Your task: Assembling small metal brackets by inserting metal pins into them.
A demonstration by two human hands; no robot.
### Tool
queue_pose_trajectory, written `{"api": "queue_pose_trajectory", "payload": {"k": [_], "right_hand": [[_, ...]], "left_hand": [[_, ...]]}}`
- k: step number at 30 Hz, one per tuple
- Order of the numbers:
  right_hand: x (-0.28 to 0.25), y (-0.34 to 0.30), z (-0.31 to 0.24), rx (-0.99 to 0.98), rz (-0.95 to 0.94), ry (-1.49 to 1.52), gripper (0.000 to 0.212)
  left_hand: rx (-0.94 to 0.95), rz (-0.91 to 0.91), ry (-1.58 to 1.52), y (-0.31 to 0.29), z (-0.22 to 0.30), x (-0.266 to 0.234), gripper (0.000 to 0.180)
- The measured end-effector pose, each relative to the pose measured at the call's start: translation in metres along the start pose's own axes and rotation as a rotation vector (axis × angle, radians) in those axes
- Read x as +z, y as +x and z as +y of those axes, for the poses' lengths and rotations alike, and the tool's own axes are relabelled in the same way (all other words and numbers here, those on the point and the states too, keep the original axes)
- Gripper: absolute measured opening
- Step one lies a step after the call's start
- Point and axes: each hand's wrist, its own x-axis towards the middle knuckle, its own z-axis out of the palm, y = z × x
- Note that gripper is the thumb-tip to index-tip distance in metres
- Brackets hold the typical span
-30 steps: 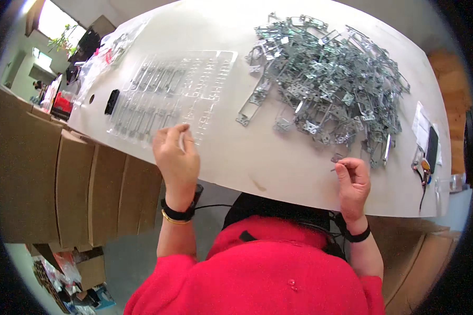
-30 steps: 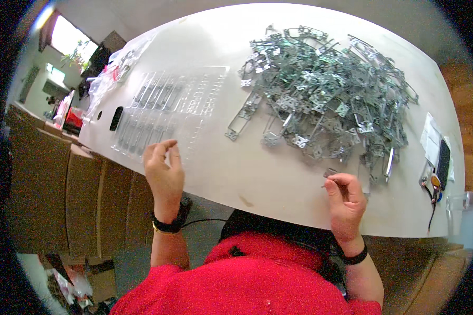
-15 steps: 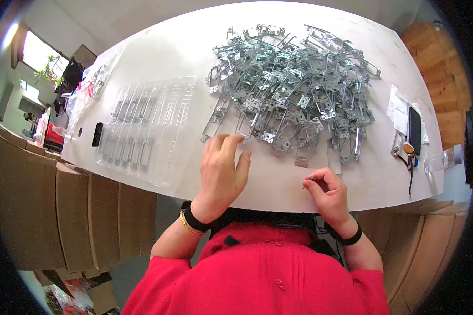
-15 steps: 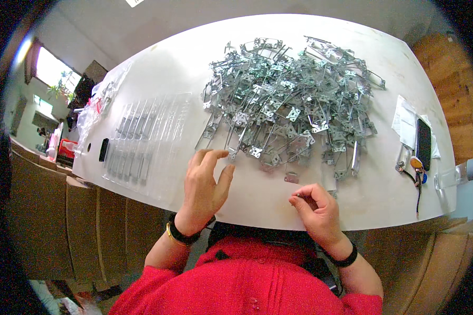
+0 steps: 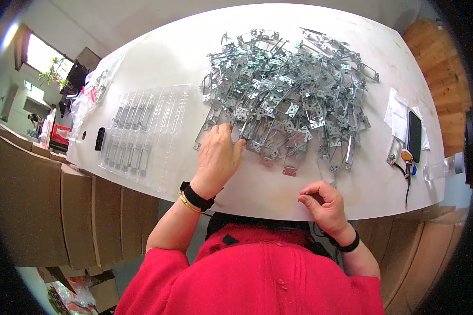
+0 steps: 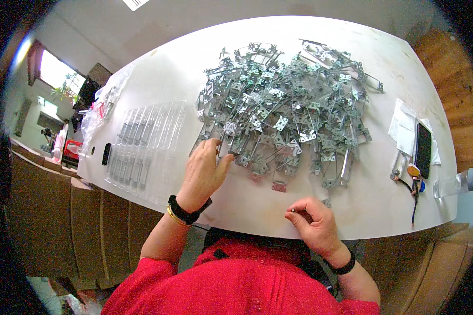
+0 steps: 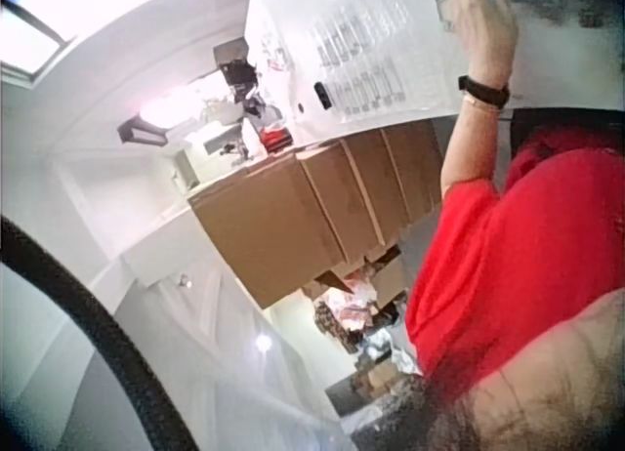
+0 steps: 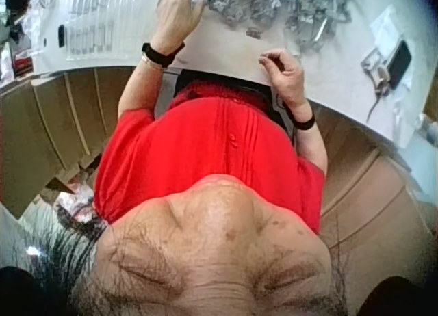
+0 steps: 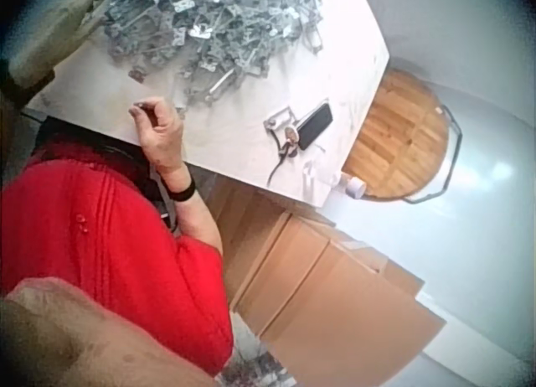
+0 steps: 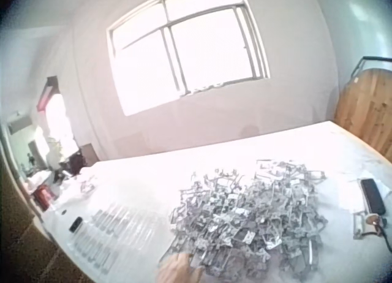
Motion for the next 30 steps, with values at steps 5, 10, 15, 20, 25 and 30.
{"api": "queue_pose_trajectory", "payload": {"k": [5, 10, 15, 20, 25, 30], "right_hand": [[-0.005, 0.002, -0.001, -0.11, -0.041, -0.077, 0.014], [-0.008, 0.003, -0.005, -0.139, -0.046, -0.092, 0.014], [-0.009, 0.003, -0.008, -0.127, -0.064, -0.099, 0.014], [-0.008, 0.004, -0.006, -0.195, -0.038, -0.135, 0.013], [-0.005, 0.002, -0.007, -0.144, -0.035, -0.128, 0.013], [-0.003, 0.001, -0.004, -0.142, -0.013, -0.109, 0.013]], "left_hand": [[-0.079, 0.0, -0.033, 0.007, -0.008, 0.008, 0.039], [-0.126, -0.015, -0.034, 0.012, -0.01, 0.009, 0.039], [-0.122, 0.018, -0.049, 0.012, -0.008, 0.006, 0.038], [-0.1, 0.012, -0.037, 0.01, 0.002, -0.005, 0.039], [-0.018, 0.119, -0.078, 0.003, 0.005, -0.012, 0.038], [0.128, 0.116, -0.124, -0.018, 0.022, -0.021, 0.039]]}}
